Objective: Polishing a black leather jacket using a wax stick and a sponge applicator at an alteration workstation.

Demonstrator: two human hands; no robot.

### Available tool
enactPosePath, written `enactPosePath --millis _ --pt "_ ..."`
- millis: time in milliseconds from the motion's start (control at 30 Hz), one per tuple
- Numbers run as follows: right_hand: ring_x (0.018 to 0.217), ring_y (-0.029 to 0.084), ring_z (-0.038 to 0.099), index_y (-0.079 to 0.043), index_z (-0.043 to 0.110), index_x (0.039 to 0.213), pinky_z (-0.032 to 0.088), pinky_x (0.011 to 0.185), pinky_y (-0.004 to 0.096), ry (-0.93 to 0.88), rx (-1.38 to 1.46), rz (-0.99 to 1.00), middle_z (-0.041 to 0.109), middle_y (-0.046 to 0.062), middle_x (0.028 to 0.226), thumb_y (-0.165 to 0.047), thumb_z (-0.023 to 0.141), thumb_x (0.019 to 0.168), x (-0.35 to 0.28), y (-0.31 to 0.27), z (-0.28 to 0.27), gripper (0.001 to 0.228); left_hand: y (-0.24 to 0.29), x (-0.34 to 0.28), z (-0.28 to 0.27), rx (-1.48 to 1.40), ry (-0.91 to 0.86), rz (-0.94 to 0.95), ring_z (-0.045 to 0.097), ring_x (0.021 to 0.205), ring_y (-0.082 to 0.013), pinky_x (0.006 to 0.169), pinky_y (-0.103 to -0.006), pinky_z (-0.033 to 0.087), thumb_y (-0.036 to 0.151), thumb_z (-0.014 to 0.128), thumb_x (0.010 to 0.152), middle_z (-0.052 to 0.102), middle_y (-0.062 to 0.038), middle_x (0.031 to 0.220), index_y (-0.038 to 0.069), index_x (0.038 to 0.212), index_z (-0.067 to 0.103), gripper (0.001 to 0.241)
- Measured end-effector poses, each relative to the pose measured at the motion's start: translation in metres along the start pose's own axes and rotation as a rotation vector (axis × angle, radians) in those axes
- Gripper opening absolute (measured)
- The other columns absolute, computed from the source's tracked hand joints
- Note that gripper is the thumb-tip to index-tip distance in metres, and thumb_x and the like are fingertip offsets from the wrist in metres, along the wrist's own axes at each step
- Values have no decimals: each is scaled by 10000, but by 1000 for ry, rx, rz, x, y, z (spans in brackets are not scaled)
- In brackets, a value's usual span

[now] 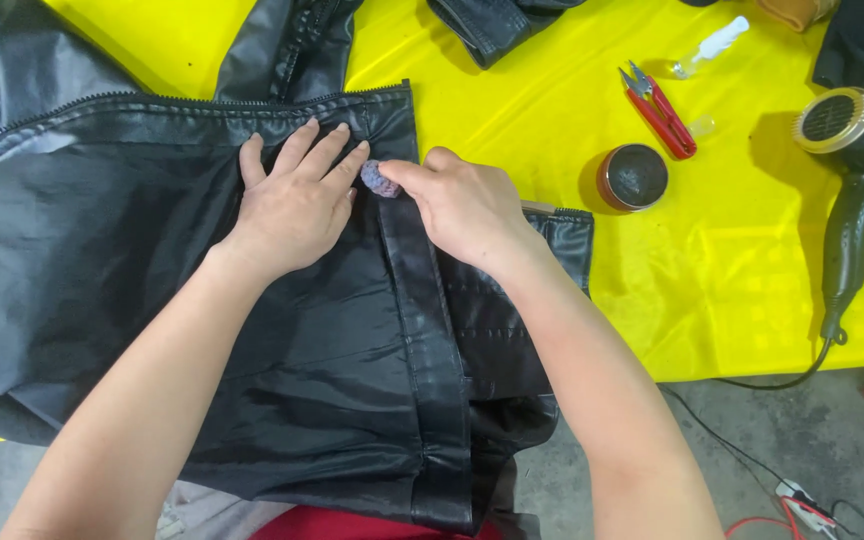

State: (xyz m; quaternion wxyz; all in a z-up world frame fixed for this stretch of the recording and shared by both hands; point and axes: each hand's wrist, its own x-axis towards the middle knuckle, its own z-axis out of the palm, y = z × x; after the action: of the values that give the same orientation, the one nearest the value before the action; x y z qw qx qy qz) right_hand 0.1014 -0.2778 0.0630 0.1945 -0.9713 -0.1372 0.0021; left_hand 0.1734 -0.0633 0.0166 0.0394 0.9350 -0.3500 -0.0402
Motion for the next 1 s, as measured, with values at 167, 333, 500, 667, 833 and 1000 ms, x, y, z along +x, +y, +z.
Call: enactPosePath --millis 167,333,500,667,833,1000 --pt "739 321 701 -332 660 1371 571 667 415 -156 26 -68 668 131 893 -180 411 1072 -14 -10 -7 418 -3 -1 -7 -35 -47 16 218 1519 -323 1100 -697 31 239 403 1086 405 -124 1599 224 1585 454 501" --pt "702 366 699 -309 681 1347 580 648 460 -352 45 -98 690 170 878 -163 426 1043 -47 -25 -21 423 -6 2 -6 -84 -39 42 193 1515 -333 1087 -701 15 222 382 1090 381 -147 1599 195 1589 441 504" --pt "729 298 702 -323 675 1363 594 672 394 -347 131 -100 707 127 863 -172 422 1060 -30 -13 -20 423 -9 -2 4 -82 42 94 216 1509 -353 1085 -697 25 207 394 1094 399 -176 1588 167 1585 463 497" --pt "780 373 716 -380 576 1431 585 659 506 -47 -48 -30 646 103 907 -228 412 1049 -20 -2 7 442 -11 -1 15 14 154 105 300 1497 -341 1097 -700 154 245 465 1065 447 -147 1581 179 1565 502 505" --pt "711 390 705 -355 613 1408 575 617 498 -164 2 -22 665 128 923 -150 415 1023 -67 -22 -6 479 -12 -1 22 -20 189 121 320 1492 -341 1087 -724 166 224 468 1072 460 -141 1582 179 1565 520 498" --pt "656 431 682 -294 654 1398 558 618 484 -293 125 -47 666 169 889 -93 438 1018 -97 -29 -33 482 -12 1 20 -51 107 80 267 1534 -318 1111 -731 115 239 415 1079 444 -122 1596 191 1570 507 502"
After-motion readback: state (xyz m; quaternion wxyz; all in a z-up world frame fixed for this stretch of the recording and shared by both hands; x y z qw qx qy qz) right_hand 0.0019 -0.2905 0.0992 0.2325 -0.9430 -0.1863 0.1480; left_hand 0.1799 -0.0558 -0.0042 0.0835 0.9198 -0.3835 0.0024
